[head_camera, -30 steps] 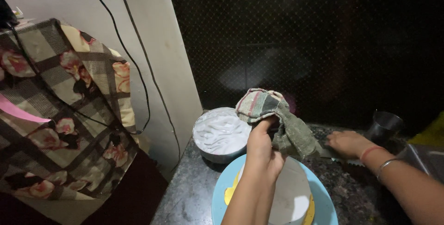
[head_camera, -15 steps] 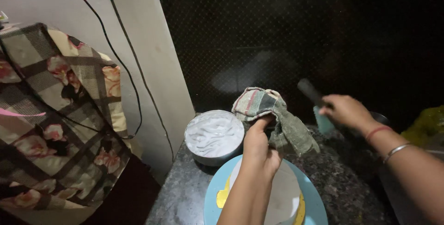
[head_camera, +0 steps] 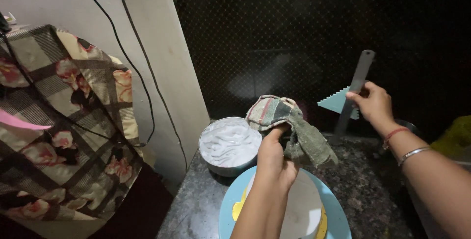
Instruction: Applying and smoothing white frosting onto a cake using a palette knife and scraper.
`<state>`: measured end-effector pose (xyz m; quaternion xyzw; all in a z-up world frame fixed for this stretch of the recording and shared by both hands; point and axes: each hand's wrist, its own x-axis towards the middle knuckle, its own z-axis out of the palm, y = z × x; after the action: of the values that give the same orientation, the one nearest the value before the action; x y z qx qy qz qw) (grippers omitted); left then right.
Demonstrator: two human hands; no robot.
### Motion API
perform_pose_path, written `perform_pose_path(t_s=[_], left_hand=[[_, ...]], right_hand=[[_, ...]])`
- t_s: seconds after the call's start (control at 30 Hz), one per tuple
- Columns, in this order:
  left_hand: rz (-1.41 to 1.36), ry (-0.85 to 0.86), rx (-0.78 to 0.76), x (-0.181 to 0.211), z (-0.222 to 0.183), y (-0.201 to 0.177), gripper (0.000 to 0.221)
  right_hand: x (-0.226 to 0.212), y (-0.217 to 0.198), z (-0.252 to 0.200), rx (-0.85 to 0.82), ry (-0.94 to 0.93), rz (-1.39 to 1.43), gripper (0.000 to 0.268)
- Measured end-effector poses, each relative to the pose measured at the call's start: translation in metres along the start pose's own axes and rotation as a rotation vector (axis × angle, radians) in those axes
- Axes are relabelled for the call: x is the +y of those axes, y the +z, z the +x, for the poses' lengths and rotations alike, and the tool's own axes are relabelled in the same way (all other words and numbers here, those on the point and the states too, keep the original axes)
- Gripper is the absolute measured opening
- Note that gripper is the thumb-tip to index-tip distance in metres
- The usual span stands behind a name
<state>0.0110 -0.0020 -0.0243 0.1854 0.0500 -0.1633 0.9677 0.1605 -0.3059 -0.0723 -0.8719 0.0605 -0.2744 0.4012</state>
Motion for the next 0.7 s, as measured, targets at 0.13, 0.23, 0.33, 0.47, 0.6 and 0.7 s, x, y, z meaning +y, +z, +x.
perform_pose_path(t_s=[0.13,0.23,0.33,0.47,0.6,0.7], left_hand=[[-0.007,0.0,0.024,-0.002,0.002,-0.004,0.026],[0.011,-0.011,0.071,0.0,-0.004,0.003,0.026],[0.002,0.004,0.07,-0.001,0.004,-0.006,0.027],[0.009,-0.015,0.064,-0.002,-0.002,0.001,0.026],[0.017,-0.006,0.024,-0.011,0.001,0.004,0.025],[0.056,0.027,0.048,-0.02,0.002,0.014,0.022]], right_hand=[[0.007,0.002,0.005,0.009,-0.02,0.034,0.032],[0.006,-0.001,0.009,-0.02,0.001,-0.045,0.031],[-0.005,-0.014,0.006,-0.034,0.023,-0.064,0.03],[-0.01,-0.035,0.004,0.111,-0.02,-0.031,0.027],[-0.016,-0.062,0.008,0.196,-0.011,0.135,0.028],[-0.023,-0.089,0.01,0.191,-0.021,0.214,0.029]])
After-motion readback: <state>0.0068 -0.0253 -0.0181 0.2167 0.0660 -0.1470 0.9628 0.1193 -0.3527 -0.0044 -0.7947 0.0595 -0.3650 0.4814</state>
